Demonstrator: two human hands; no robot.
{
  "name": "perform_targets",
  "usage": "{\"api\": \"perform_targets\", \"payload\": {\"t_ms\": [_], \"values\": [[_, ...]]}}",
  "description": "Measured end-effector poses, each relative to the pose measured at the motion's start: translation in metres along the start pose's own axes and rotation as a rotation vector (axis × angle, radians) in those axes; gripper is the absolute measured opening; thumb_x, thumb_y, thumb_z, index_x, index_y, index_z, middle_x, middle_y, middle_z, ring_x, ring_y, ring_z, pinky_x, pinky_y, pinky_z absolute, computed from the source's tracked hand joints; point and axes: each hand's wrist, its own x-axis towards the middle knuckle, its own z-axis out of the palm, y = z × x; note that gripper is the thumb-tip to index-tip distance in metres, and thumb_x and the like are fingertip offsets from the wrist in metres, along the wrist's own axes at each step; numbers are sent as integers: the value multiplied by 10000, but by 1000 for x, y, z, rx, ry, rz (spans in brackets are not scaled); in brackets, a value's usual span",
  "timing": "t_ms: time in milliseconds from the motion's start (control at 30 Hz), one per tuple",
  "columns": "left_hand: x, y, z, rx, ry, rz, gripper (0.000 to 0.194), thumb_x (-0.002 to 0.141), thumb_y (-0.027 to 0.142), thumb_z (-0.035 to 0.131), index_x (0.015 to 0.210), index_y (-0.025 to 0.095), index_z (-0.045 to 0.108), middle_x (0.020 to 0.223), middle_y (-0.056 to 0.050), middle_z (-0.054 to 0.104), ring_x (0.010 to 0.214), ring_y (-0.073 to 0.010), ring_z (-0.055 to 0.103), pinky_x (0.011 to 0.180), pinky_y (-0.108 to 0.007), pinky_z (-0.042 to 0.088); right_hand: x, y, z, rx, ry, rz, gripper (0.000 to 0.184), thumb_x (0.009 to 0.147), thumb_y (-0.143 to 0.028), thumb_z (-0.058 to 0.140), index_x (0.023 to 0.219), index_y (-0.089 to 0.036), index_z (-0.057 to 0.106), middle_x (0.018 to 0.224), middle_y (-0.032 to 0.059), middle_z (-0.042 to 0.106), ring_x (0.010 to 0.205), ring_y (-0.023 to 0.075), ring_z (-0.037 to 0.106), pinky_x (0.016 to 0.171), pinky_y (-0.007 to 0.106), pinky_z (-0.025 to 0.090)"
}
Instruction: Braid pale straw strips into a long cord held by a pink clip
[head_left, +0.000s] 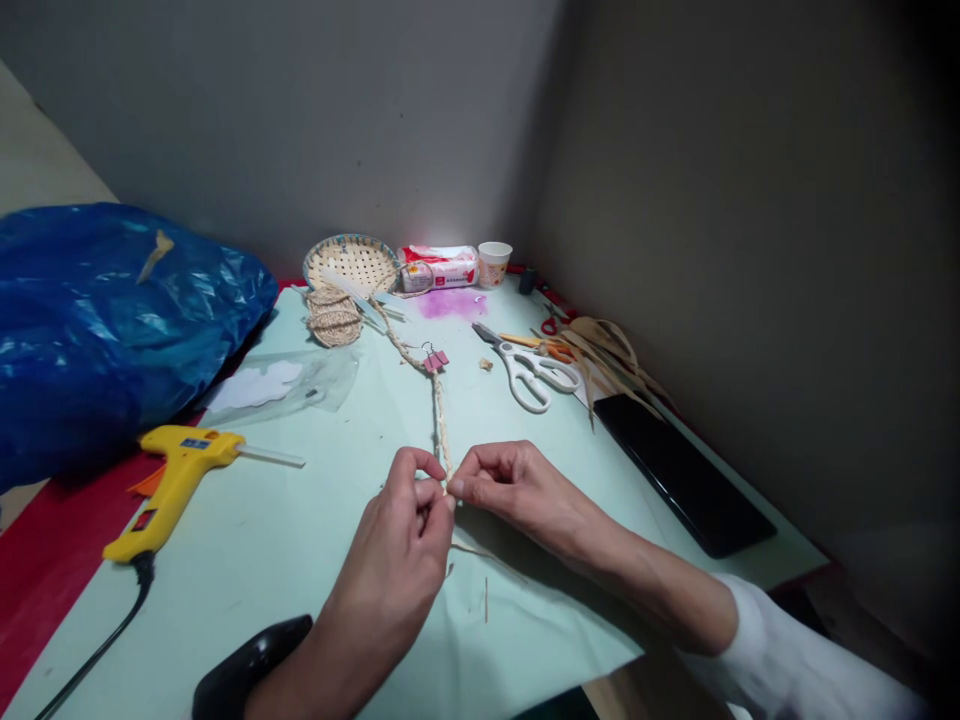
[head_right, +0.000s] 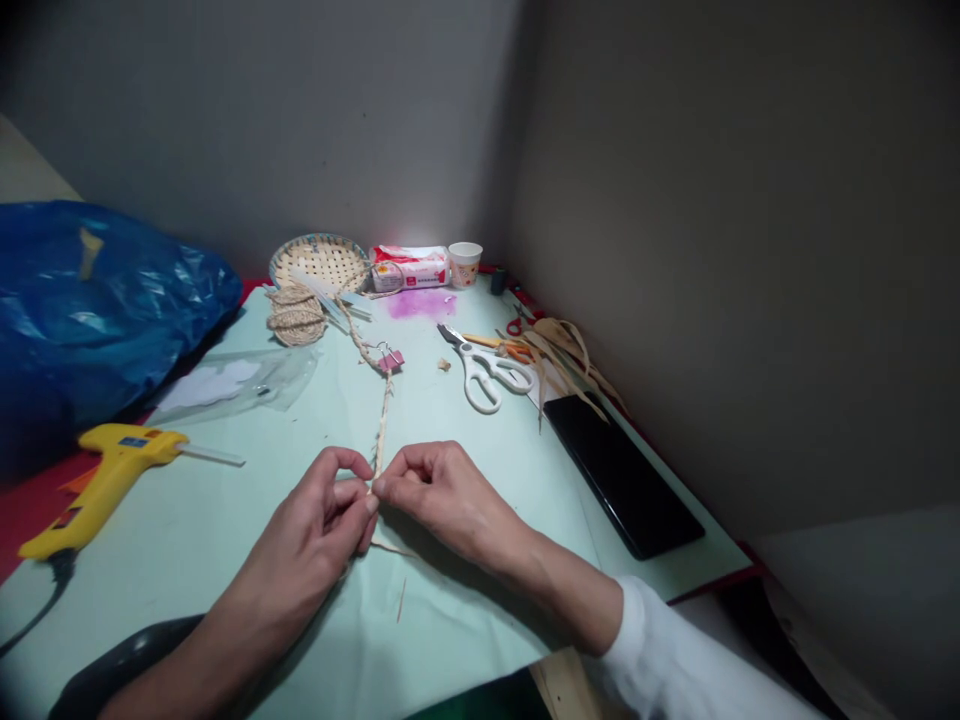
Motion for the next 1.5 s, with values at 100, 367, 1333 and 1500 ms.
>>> {"api": "perform_targets", "payload": {"t_ms": [100, 367, 1333, 1500], "values": [[-2, 3, 0, 88, 8, 31, 60, 906, 290, 379, 942, 253, 349, 558, 90, 445, 537, -141, 427, 549, -272, 308, -1, 0, 2, -24, 22, 30, 111, 771, -200, 593, 686, -128, 585, 538, -66, 393, 504, 62, 281, 478, 219, 198], [-2, 15, -13, 223, -103, 57, 109, 910, 327, 429, 859, 235, 457, 582, 74, 532, 546, -138, 464, 574, -265, 323, -5, -2, -1, -63, -26, -27, 76, 814, -178, 530, 761, -137, 565, 614, -16, 574, 586, 87, 473, 579, 206, 345], [-22, 9, 3, 512, 143, 543, 158, 878, 250, 520, 791, 195, 640, 743, -68, 647, 706, -212, 601, 630, -313, 406, -7, -5, 2, 444, 3, 56, 69, 764, -171, 609, 717, -138, 571, 574, -26, 549, 490, 66, 386, 487, 209, 236], [3, 19, -17, -202, -125, -108, 266, 864, 434, 540, 948, 186, 585, 705, 9, 570, 437, -66, 331, 421, -217, 232, -7, -1, 2, 431, -23, -38, 66, 776, -157, 577, 713, -139, 567, 598, -3, 584, 611, 113, 540, 675, 243, 399]]}}
